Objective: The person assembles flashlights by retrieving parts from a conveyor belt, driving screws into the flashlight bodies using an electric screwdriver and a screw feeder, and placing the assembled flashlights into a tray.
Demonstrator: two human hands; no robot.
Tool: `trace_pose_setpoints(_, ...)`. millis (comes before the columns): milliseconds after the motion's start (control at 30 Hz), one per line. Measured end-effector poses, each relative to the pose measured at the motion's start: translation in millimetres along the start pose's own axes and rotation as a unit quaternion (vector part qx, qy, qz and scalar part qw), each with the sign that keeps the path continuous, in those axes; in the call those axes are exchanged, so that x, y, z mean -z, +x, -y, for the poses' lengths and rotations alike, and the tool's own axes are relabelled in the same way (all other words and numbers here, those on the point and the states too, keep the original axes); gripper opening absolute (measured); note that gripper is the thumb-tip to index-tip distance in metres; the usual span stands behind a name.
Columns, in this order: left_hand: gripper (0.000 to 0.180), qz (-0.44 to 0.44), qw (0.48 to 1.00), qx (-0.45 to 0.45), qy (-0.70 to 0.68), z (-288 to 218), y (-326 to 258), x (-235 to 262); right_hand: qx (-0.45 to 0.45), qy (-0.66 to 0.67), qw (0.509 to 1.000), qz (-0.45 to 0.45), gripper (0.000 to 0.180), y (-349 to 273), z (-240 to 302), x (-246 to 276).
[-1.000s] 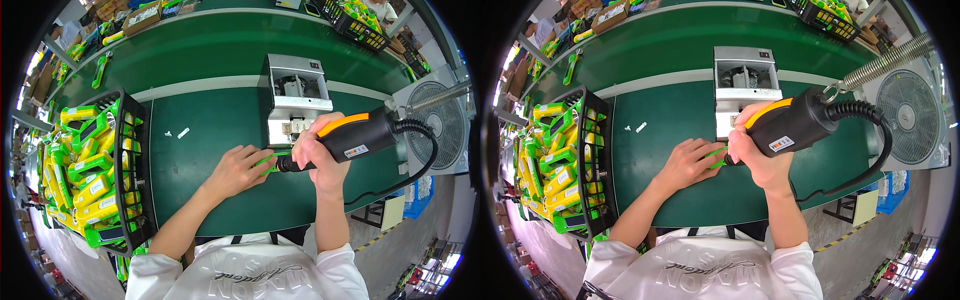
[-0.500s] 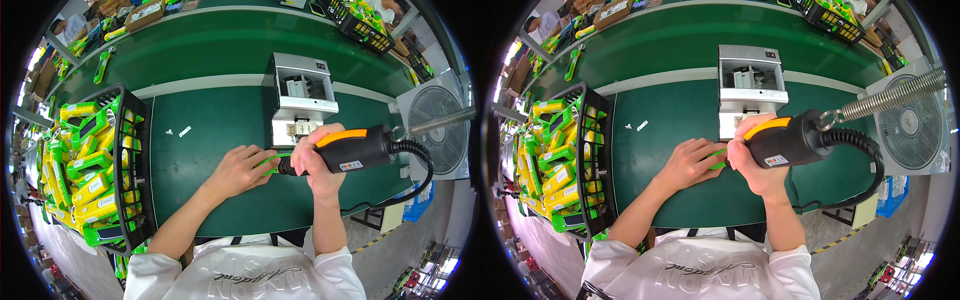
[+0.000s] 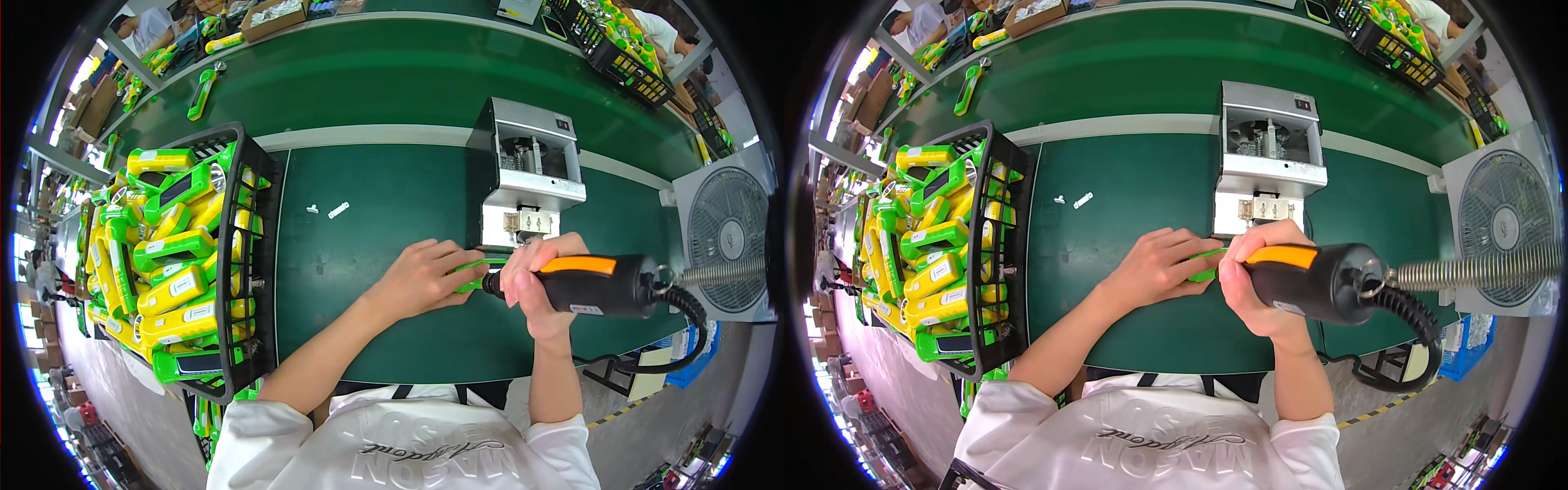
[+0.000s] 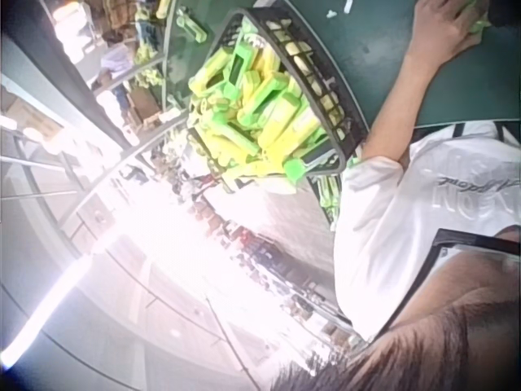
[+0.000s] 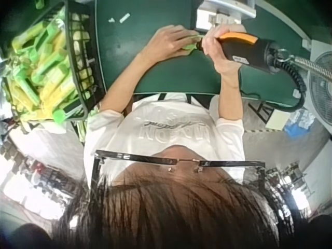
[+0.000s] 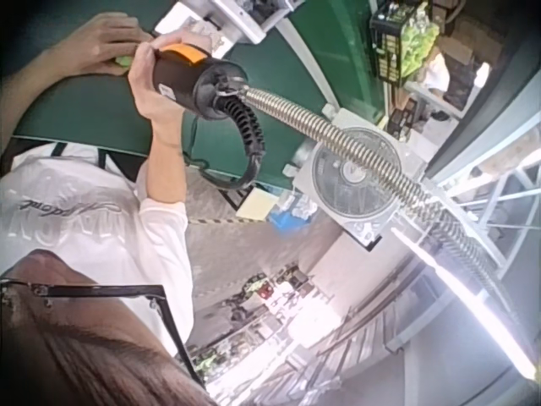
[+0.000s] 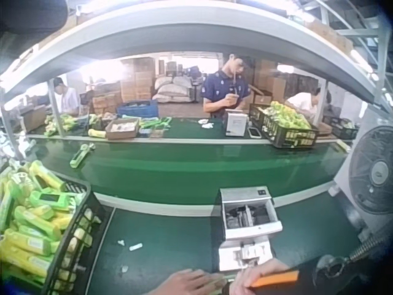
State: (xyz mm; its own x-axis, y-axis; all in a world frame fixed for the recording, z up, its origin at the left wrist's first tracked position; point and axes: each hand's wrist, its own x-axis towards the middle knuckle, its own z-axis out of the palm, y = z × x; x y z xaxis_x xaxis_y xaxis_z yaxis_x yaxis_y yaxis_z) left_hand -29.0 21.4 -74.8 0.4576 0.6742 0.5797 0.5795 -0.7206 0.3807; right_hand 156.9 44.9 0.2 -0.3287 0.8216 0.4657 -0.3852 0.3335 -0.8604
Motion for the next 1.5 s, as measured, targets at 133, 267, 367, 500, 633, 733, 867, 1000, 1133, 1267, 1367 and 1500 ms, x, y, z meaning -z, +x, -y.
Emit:
trace_pose_setpoints(133, 0.038, -0.01, 1.0, 0.009, -0.019, 1, 2, -3, 0.003, -0.031, 0.999, -0.021, 0.025, -3, 1, -2)
trace_pose_setpoints(267, 0.038, -0.001, 1.0, 0.014, -0.009, 0, -1, -1, 0.019, -0.056, 0.998, -0.002, 0.024, -3, 11, 1)
trace_pose_setpoints(367, 0.04, 0.018, 1.0, 0.021, 0.003, -1, 0, 2, 0.057, 0.055, 0.996, -0.029, 0.028, 0, 26, 4)
trace_pose_setpoints(500, 0.043, 0.054, 0.999, 0.005, -0.004, -2, 3, 9, 0.137, 0.01, 0.985, -0.1, 0.023, 19, 43, 24)
trace_pose_setpoints(633, 0.038, 0.051, 0.997, 0.038, -0.037, -6, 4, 14, 0.156, -0.014, 0.981, -0.114, 0.022, 30, 36, 33)
trace_pose_setpoints(733, 0.036, 0.036, 0.998, 0.042, -0.041, -9, 6, 10, 0.163, -0.022, 0.98, -0.114, 0.023, 31, 31, 33)
trace_pose_setpoints(867, 0.034, 0.033, 0.997, 0.044, -0.046, -10, 8, 7, 0.167, -0.035, 0.98, -0.105, 0.024, 29, 25, 34)
trace_pose_setpoints(1000, 0.034, 0.022, 0.996, 0.065, -0.053, -14, 9, 10, 0.166, -0.077, 0.979, -0.09, 0.029, 29, 24, 27)
trace_pose_setpoints(1133, 0.038, 0.015, 0.996, 0.075, -0.053, -15, 9, 8, 0.113, -0.068, 0.988, -0.083, 0.026, 49, 24, 24)
trace_pose_setpoints(1267, 0.037, 0.021, 0.997, 0.068, -0.039, -15, 7, 7, -0.038, -0.055, 0.99, -0.122, 0.014, 86, 36, 14)
trace_pose_setpoints(1367, 0.039, 0.001, 0.996, 0.075, -0.043, -13, 5, 4, -0.079, -0.05, 0.991, -0.098, 0.014, 93, 37, 14)
trace_pose_setpoints(1500, 0.043, 0.009, 0.995, 0.084, -0.055, -13, 3, 4, -0.073, -0.05, 0.99, -0.113, 0.016, 79, 40, 15)
